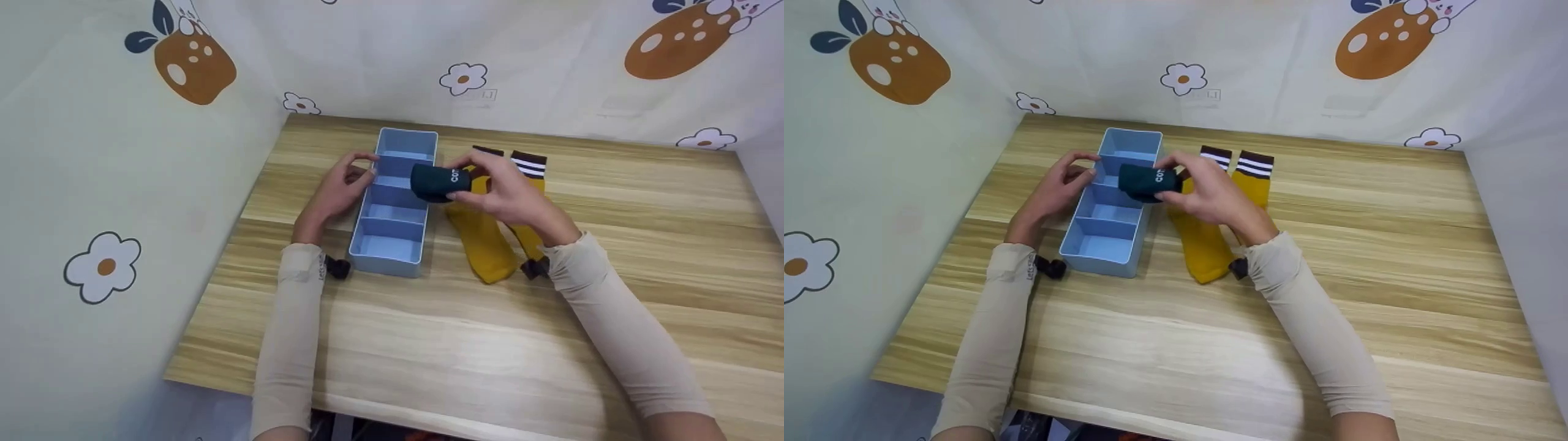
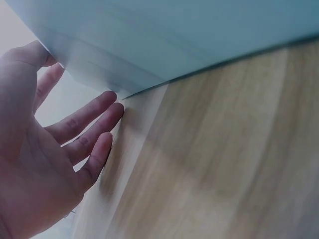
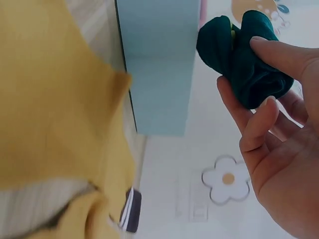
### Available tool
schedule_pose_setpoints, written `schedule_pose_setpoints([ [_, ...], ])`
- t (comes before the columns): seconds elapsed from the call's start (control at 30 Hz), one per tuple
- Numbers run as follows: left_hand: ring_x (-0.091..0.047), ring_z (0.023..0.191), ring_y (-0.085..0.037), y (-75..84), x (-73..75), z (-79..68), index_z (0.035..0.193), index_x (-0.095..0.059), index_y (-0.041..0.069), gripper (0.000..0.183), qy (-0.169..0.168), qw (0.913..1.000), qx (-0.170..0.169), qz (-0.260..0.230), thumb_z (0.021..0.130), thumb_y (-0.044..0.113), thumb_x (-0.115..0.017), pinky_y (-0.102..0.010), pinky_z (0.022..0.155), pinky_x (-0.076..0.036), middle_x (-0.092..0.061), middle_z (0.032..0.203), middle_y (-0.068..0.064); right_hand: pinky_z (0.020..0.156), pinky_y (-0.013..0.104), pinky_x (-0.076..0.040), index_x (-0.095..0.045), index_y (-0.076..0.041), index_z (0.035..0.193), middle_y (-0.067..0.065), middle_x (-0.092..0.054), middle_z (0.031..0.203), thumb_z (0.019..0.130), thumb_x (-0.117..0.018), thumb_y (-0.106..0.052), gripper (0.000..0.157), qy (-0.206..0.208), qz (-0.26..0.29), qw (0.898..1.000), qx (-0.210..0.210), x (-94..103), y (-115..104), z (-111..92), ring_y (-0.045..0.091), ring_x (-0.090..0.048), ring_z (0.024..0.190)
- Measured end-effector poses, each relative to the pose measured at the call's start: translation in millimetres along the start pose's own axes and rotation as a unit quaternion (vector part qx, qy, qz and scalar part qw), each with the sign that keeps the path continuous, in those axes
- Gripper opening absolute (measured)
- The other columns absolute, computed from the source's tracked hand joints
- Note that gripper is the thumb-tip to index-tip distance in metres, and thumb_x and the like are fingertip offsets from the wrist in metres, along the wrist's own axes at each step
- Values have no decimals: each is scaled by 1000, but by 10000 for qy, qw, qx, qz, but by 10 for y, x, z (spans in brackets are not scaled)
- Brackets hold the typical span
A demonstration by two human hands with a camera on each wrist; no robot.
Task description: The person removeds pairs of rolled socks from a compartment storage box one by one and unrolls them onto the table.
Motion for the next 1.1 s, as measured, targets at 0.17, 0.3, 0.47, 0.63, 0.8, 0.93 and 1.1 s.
schedule_pose_setpoints([
  [0.17,-71,127,-24,10,16,-5,142,-63,24,36,-9,10000,-18,37,108,33,-66,-45,112,-53,-72,139,-14,80,30,-57,-68,-20,133,6,-70,135,96,-86,-23,42,112,-51,9997,-195,163,133,-129,30,-71,115],
  [0.3,-70,128,-24,6,30,-16,142,-63,26,35,-26,10000,14,49,108,34,-67,-46,113,-53,-72,140,-14,82,26,-57,-67,-18,135,7,-68,138,96,-85,-25,43,21,-30,9990,-447,225,264,-244,31,-70,115],
  [0.47,-69,130,-25,8,40,-30,143,-62,27,37,-59,9999,51,120,108,39,-67,-47,114,-53,-70,142,-11,91,25,-58,-67,-15,135,6,-67,136,97,-84,-25,44,-42,-25,9982,-598,300,381,-411,28,-69,113],
  [0.63,-68,132,-26,10,33,-30,144,-61,25,39,-50,9998,63,179,108,39,-66,-48,115,-53,-67,148,-9,91,23,-57,-66,-14,136,6,-69,134,98,-83,-23,42,-55,-52,9977,-674,386,489,-571,28,-69,112],
  [0.8,-68,133,-27,27,9,-23,145,-62,23,39,-33,9999,57,145,108,38,-66,-48,115,-53,-68,147,-11,86,22,-57,-66,-15,138,9,-68,138,100,-80,-23,41,49,-47,9956,-937,503,621,-760,33,-69,115],
  [0.93,-69,132,-28,55,-8,-26,145,-62,22,40,-15,9998,52,185,109,38,-66,-48,114,-53,-68,145,-12,90,22,-57,-67,-15,138,9,-69,138,101,-79,-23,40,157,-125,9942,-1057,592,722,-890,26,-69,114],
  [1.1,-69,131,-29,69,-22,-28,145,-62,20,41,-6,9999,47,144,109,37,-66,-49,113,-53,-65,148,-13,94,16,-55,-67,-11,139,9,-68,139,101,-79,-17,40,248,-171,9944,-1015,697,844,-1020,11,-68,108],
])
Point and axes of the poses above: each hand's wrist, its own z-axis towards the middle knuckle, its own x-axis out of the back of the hand, y = z × x, the point moved 7 cm from there along z, towards the middle knuckle
